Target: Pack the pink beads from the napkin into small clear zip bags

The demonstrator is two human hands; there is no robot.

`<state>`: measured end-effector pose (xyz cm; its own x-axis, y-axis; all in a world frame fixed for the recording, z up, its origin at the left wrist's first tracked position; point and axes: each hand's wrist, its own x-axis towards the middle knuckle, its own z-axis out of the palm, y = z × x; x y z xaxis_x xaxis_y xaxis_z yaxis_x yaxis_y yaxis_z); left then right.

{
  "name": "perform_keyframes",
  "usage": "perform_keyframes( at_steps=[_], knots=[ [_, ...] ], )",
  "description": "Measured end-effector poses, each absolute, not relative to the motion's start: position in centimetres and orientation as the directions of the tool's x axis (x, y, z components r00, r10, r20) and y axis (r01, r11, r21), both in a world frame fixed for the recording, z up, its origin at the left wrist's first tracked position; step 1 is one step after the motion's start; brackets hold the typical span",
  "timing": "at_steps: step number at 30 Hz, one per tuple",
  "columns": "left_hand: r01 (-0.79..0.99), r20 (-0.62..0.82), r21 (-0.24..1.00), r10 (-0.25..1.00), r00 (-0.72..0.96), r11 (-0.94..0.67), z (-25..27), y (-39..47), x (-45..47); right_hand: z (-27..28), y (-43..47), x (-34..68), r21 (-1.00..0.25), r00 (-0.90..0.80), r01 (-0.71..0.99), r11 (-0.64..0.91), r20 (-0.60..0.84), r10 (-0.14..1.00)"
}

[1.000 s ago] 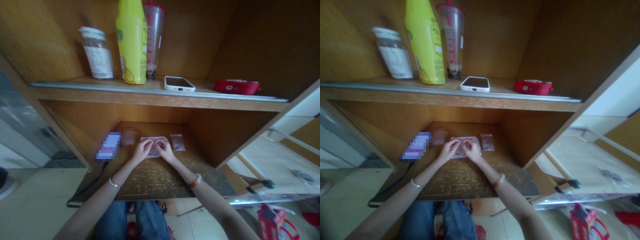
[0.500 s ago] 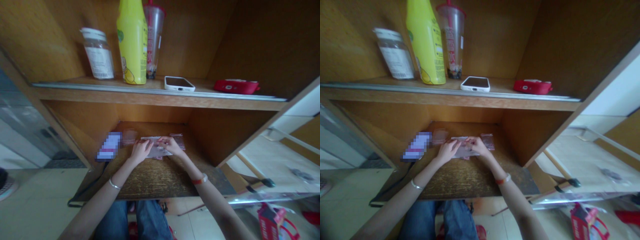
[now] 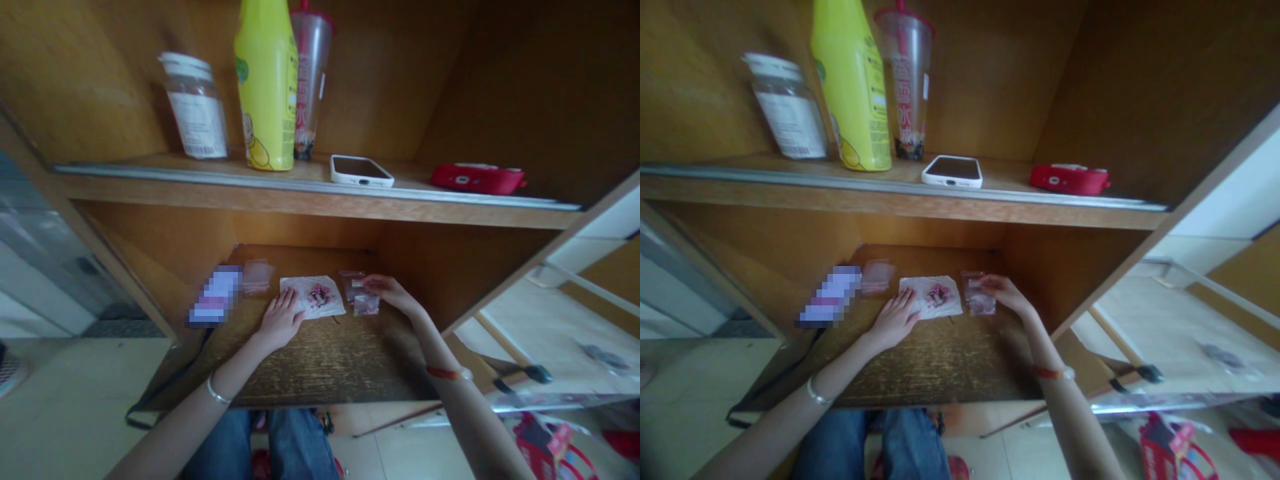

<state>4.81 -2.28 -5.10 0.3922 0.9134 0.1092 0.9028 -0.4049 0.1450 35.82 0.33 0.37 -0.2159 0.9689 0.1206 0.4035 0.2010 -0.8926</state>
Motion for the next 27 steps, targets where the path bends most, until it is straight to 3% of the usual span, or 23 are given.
perform_keyframes(
  at_steps=[5,10,15,19,24,27],
  knots=[
    [0.882,0.185,0.169,0.893,0.41,-0.44,-6.0,-1.9,4.3,-1.8,1.0,34.8,-0.816,-0.085,0.499,0.293,0.29,0.953],
    [0.872,0.225,0.163,0.878,0.422,-0.461,-6.3,-1.4,3.6,-3.6,0.5,33.8,-0.569,0.061,0.781,0.258,0.48,0.875],
    [0.876,0.206,0.181,0.888,0.41,-0.447,-5.9,-1.2,3.4,-5.3,-0.7,33.0,-0.398,-0.082,0.883,0.248,0.39,0.917],
    [0.895,0.261,0.177,0.896,0.359,-0.41,-4.9,-0.5,2.9,-5.4,-1.1,32.6,-0.317,-0.055,0.934,0.163,0.323,0.945],
    [0.976,0.354,0.096,0.923,0.15,-0.195,-3.4,1.7,1.3,-3.6,-0.8,31.3,-0.309,-0.04,0.939,0.153,0.344,0.938],
    [0.994,0.293,0.054,0.953,0.073,-0.093,-3.0,2.6,0.4,-2.7,-0.2,29.7,-0.342,-0.053,0.916,0.209,0.413,0.909]
  ],
)
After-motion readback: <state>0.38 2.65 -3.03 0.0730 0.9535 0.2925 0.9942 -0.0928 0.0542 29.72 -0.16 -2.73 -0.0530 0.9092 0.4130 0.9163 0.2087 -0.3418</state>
